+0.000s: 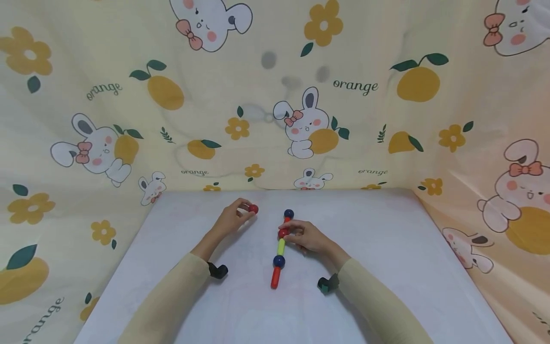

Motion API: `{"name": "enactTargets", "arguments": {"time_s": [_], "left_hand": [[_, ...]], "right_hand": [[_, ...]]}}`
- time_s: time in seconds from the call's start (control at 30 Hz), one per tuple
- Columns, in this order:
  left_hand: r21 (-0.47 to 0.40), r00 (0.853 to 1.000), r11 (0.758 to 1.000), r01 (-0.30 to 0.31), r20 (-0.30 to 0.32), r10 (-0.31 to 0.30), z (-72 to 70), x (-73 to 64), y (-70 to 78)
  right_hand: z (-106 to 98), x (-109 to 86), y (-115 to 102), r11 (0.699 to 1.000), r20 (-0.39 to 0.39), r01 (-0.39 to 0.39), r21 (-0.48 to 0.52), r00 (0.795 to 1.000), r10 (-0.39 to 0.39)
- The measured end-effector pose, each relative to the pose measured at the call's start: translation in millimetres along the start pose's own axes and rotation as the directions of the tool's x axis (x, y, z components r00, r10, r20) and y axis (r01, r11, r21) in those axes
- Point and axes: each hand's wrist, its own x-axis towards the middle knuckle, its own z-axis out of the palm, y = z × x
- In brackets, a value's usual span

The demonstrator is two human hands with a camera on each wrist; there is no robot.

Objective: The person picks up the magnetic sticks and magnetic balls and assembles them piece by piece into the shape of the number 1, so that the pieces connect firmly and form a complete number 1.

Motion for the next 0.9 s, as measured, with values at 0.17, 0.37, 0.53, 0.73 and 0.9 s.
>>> {"name": "enactTargets", "arguments": {"time_s": [0.17,0.37,0.53,0.73,0.9], "left_hand": [[-0.006,1.000,1.000,-0.014,0.017,0.014,-4.7,-12.2,3.4],[-0.022,0.998,0.998,-0.067,0.017,0.067,-5.8,-22.9,6.2],[-0.023,0.997,0.998,-0.055,0.052,0.056,-5.5,-31.2,11.5],[-0.028,0.994,0.999,-0.036,0.103,0.039,-6.3,-41.4,15.5],[-0.012,0.993,0.998,-0.064,0.099,0.064,-7.4,-47.2,15.9]], "right_hand": [[-0.8,-0.8,-2.3,1.000,-0.001,-0.005,0.005,1.000,0.005],[-0.1,-2.1,-3.9,1.000,-0.002,-0.003,0.007,1.000,0.003],[0.1,-0.3,-1.6,1.000,-0.004,-0.009,0.005,1.000,0.009],[-0.8,-0.7,-3.2,1.000,0.002,-0.006,-0.013,1.000,0.006],[-1.6,-1.1,-3.9,0.999,0.001,0.009,-0.038,1.000,-0.009]]}}
